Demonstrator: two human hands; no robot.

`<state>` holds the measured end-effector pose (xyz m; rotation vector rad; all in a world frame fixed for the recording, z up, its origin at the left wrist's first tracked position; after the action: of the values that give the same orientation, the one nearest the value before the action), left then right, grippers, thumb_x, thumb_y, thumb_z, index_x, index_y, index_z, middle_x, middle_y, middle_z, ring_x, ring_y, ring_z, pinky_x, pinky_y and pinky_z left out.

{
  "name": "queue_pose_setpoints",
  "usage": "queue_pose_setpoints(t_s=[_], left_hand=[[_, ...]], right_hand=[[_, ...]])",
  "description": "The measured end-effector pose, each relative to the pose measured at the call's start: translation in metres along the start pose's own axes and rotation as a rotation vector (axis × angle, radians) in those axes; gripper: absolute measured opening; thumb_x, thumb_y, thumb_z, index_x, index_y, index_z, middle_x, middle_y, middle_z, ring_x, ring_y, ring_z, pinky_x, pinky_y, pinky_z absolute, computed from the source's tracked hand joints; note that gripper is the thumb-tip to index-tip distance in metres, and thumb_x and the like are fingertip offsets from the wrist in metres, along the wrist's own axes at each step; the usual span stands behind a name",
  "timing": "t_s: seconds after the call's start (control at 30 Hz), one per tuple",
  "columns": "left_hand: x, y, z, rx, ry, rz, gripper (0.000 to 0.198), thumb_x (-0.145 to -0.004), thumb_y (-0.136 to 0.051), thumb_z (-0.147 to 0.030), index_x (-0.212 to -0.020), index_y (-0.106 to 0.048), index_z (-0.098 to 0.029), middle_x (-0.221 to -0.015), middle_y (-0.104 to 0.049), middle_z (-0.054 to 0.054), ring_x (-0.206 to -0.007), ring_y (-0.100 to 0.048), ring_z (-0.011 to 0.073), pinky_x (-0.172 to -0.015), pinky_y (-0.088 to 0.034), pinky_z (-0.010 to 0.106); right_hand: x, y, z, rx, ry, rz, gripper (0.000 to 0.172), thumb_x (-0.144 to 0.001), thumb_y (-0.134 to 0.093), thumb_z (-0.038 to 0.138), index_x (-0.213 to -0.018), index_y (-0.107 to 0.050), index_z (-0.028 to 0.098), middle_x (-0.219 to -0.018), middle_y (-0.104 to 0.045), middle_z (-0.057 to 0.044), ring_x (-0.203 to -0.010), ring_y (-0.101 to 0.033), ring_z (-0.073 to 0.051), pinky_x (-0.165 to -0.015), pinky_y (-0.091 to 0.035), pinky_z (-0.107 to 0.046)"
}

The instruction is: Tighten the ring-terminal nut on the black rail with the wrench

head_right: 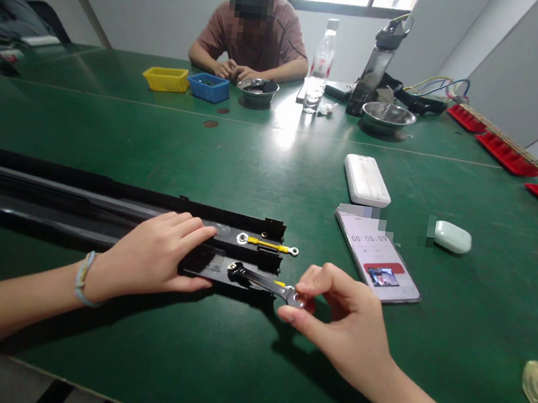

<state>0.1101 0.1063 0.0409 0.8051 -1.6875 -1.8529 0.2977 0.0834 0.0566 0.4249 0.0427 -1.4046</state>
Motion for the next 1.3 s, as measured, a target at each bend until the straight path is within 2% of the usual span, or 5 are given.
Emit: queue_pose_setpoints(t_s=[0.4, 0.67, 0.83, 0.97, 1.3], left_hand=[[-0.001, 0.000, 0.000, 0.000, -0.001, 0.000, 0.058, -0.082, -0.051, -0.061, -0.110, -0.054, -0.011, -0.100, -0.061, 0.012, -0.089, -0.055, 0.0264, -0.078, -0.046, 0.041], [0.001, 0.000, -0.002, -0.004, 0.004, -0.001, 0.057, -0.082, -0.050, -0.062, -0.109, -0.055, -0.012, -0.098, -0.061, 0.011, -0.087, -0.055, 0.0258, -0.077, -0.046, 0.040], [0.004, 0.002, -0.002, -0.001, 0.004, 0.008, 0.057, -0.082, -0.051, -0.061, -0.110, -0.055, -0.011, -0.098, -0.061, 0.011, -0.086, -0.055, 0.0263, -0.076, -0.046, 0.041], [0.006, 0.004, 0.000, -0.005, 0.006, 0.002, 0.057, -0.081, -0.051, -0.061, -0.109, -0.055, -0.011, -0.098, -0.061, 0.011, -0.086, -0.055, 0.0260, -0.076, -0.046, 0.040], [0.004, 0.002, -0.002, -0.002, 0.002, -0.004, 0.057, -0.082, -0.051, -0.061, -0.109, -0.055, -0.011, -0.097, -0.061, 0.011, -0.086, -0.055, 0.0265, -0.076, -0.046, 0.041]], right_hand=[[-0.001, -0.002, 0.003, 0.001, -0.007, -0.013, 0.020, -0.068, -0.080, 0.031, -0.068, -0.060, 0.025, -0.060, -0.060, 0.001, -0.057, -0.061, -0.016, -0.050, -0.051, -0.026], [-0.004, 0.019, -0.019, 0.074, -0.156, -0.135, 0.024, -0.064, -0.080, 0.041, -0.072, -0.065, 0.024, -0.067, -0.066, -0.001, -0.060, -0.065, -0.018, -0.053, -0.055, -0.028], [-0.004, 0.019, -0.043, -0.056, -0.299, -0.144, 0.024, -0.064, -0.082, 0.037, -0.081, -0.071, 0.024, -0.069, -0.070, -0.001, -0.062, -0.065, -0.016, -0.053, -0.053, -0.025], [-0.004, 0.016, -0.056, -0.217, -0.381, -0.162, 0.026, -0.064, -0.082, 0.041, -0.085, -0.075, 0.027, -0.074, -0.073, -0.002, -0.065, -0.066, -0.017, -0.057, -0.055, -0.026], [-0.002, 0.014, -0.048, -0.172, -0.339, -0.085, 0.026, -0.059, -0.083, 0.043, -0.070, -0.068, 0.024, -0.075, -0.072, -0.003, -0.065, -0.066, -0.018, -0.056, -0.055, -0.027]])
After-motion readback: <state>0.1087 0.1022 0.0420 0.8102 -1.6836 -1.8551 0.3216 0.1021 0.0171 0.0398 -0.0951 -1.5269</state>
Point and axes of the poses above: each hand's wrist, its own x-axis away from the middle knuckle, its own y-axis out of the back of the hand, z = x × y, the point moved 10 cm from there along -x, towards the middle knuckle
